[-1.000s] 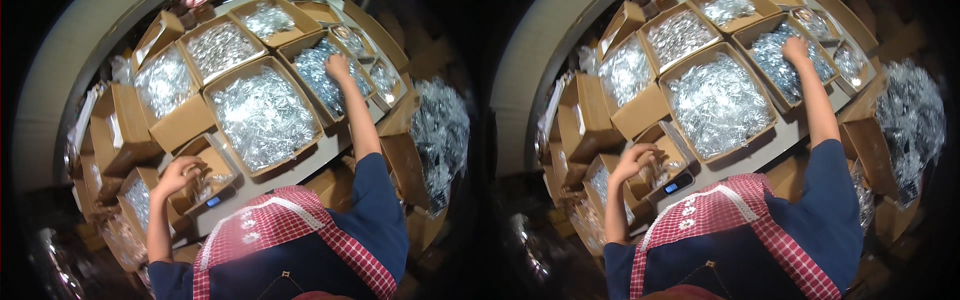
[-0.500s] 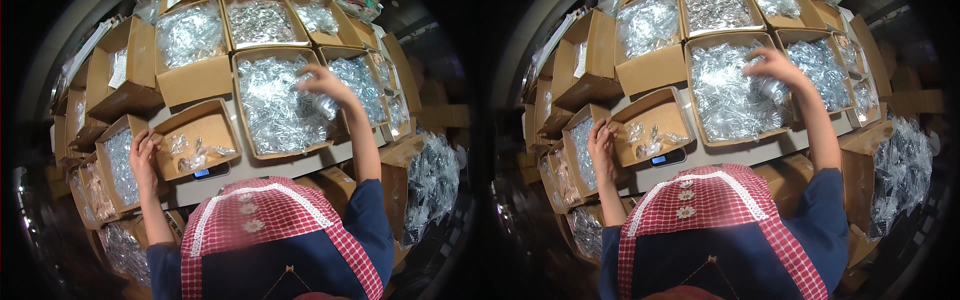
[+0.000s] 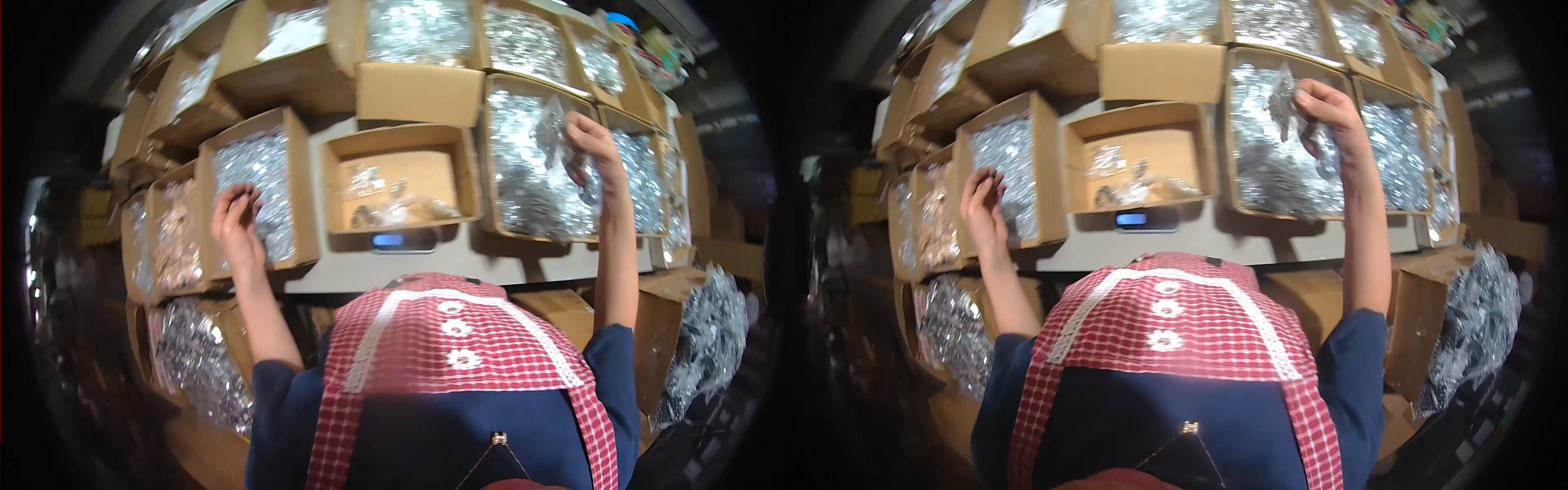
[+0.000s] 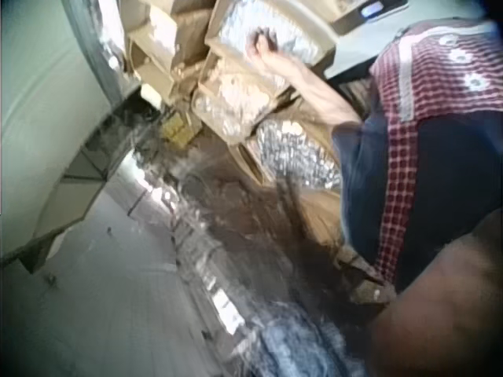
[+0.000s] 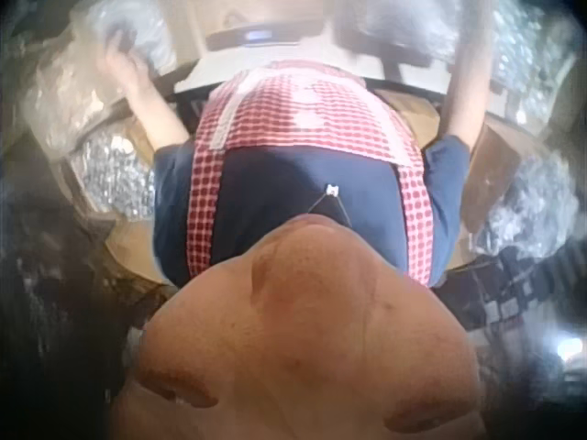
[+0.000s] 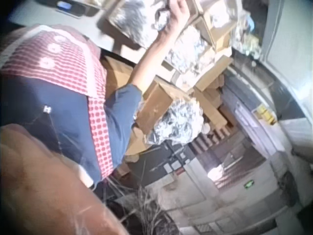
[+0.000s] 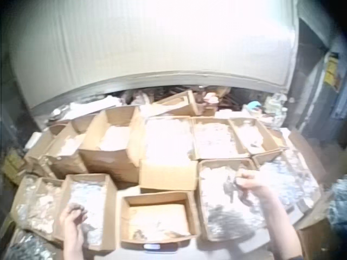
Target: The person sorts small metal components into cardboard boxes on a table, using a digital scale to weigh some items and reaching into large bins on the floor to retrieve more parts.
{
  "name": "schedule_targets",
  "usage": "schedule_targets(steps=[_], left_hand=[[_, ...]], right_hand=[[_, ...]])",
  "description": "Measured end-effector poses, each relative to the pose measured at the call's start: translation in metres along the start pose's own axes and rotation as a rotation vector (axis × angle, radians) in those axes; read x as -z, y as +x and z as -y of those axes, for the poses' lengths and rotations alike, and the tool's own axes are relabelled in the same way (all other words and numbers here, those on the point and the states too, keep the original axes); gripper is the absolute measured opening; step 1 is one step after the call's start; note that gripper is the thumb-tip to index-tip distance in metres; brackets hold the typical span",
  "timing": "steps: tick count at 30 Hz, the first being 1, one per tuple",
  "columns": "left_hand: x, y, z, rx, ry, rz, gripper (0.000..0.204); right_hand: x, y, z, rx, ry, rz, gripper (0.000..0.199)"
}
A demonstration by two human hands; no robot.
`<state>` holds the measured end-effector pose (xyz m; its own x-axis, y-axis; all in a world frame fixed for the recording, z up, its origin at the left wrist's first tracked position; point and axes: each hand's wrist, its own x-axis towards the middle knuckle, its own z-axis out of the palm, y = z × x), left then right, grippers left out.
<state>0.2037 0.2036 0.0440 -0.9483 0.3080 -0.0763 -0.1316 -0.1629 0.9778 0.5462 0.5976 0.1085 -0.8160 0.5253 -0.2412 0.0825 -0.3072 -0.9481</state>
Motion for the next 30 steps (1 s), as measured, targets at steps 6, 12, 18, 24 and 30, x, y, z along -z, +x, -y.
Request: schedule_targets(steps=[6, 12, 18, 24, 30], left_hand=[[0.022, 0.069, -0.028, -0.017, 0.011, 0.066, 0.021], [0.050, 0.125, 0.035, -0.179, 0.874, 0.390, 0.039], [0.024, 0.121, 0.069, -0.685, 1.282, 0.683, 0.034], [0.023, 0.128, 0.058, -0.024, 0.596, 0.707, 0.021], [0.040, 0.119, 0.010, 0.285, 0.072, 0.599, 0.009]], right_hand=[[-0.107, 0.041, -0.062, 0.053, -0.110, -0.059, 0.012], [-0.162, 0.058, -0.091, 0.227, -0.083, -0.194, 0.014], [-0.096, 0.024, -0.103, 0.287, -0.343, -0.434, 0.018], [-0.047, -0.032, -0.145, 0.292, -0.238, -0.709, 0.022], [-0.049, -0.033, -0.158, 0.348, -0.300, -0.803, 0.021]])
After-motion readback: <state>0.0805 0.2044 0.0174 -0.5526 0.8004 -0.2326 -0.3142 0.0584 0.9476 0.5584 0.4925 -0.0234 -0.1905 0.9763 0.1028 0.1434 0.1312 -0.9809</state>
